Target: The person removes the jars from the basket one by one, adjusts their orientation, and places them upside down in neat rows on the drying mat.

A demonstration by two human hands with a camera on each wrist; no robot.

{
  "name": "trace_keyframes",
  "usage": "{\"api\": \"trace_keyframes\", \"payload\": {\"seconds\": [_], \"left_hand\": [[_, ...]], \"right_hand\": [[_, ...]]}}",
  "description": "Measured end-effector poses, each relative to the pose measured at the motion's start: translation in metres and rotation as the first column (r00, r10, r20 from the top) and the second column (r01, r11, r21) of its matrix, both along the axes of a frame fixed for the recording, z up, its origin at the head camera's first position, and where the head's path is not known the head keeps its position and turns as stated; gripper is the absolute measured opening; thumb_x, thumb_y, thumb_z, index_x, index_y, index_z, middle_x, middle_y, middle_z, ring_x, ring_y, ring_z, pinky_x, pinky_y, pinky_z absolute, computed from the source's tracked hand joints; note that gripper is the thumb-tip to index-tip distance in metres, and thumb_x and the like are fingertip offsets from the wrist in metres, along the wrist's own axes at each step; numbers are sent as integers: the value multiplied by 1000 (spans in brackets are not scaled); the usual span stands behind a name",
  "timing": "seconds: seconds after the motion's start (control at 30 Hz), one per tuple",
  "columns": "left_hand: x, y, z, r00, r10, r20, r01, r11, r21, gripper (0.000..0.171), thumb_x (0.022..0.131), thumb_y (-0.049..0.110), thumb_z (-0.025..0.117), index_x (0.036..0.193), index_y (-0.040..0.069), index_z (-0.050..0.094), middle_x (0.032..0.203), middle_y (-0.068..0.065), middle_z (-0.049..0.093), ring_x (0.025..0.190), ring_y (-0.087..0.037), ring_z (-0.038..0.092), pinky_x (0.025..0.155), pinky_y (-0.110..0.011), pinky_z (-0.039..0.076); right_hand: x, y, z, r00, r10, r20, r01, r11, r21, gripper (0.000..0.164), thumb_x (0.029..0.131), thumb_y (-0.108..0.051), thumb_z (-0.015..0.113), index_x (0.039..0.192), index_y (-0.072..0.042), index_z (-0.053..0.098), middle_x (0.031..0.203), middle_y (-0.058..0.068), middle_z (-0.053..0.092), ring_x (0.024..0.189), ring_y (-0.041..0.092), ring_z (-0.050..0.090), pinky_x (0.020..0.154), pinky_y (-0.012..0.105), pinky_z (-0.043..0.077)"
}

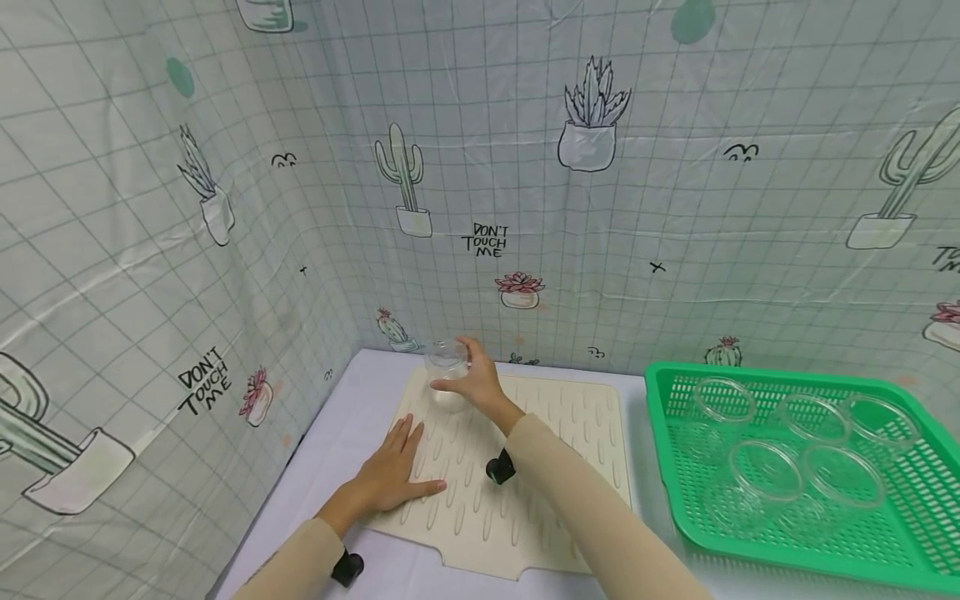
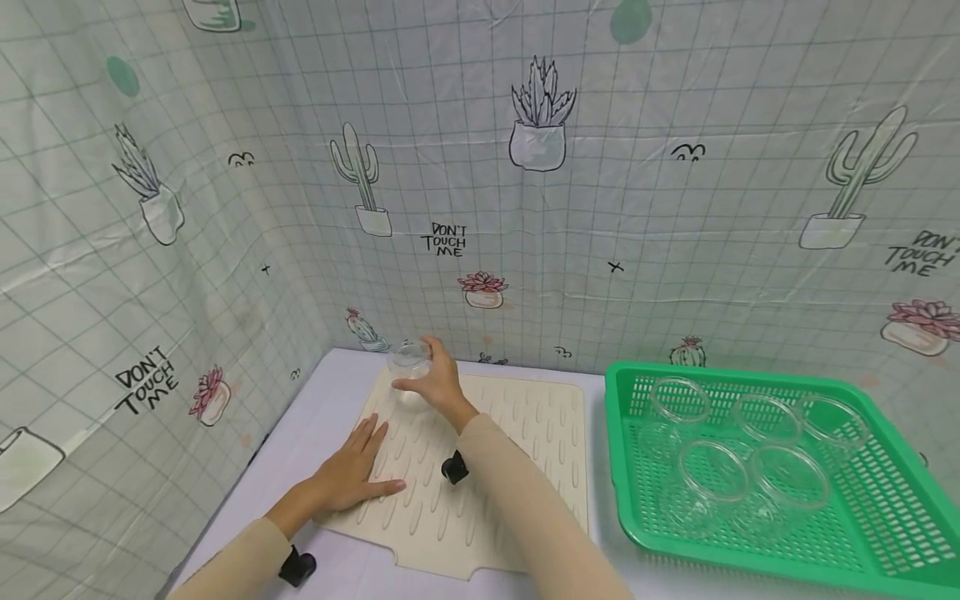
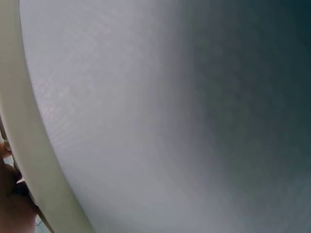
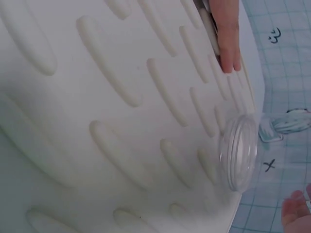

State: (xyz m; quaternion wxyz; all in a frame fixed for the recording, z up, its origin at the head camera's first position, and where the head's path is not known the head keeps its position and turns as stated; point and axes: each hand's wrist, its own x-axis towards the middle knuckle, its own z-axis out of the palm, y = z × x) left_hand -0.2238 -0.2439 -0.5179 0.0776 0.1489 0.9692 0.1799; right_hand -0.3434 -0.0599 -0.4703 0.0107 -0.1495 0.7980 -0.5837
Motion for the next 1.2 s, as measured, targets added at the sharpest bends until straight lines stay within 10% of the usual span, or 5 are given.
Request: {"api": "trace_keyframes", "payload": {"seconds": [1.2], "left_hand": [[0,4,5,999,7,33,-6,1000,-26,111,86,70,61,157,-4,18,163,-26,6,150,-42,5,116,-57,22]], "right_hand": [[7,32,66,998,67,15,-68,997,45,103,77,-18,89,157,-10,26,156,16,37,141,34,36,107,53,40]]}}
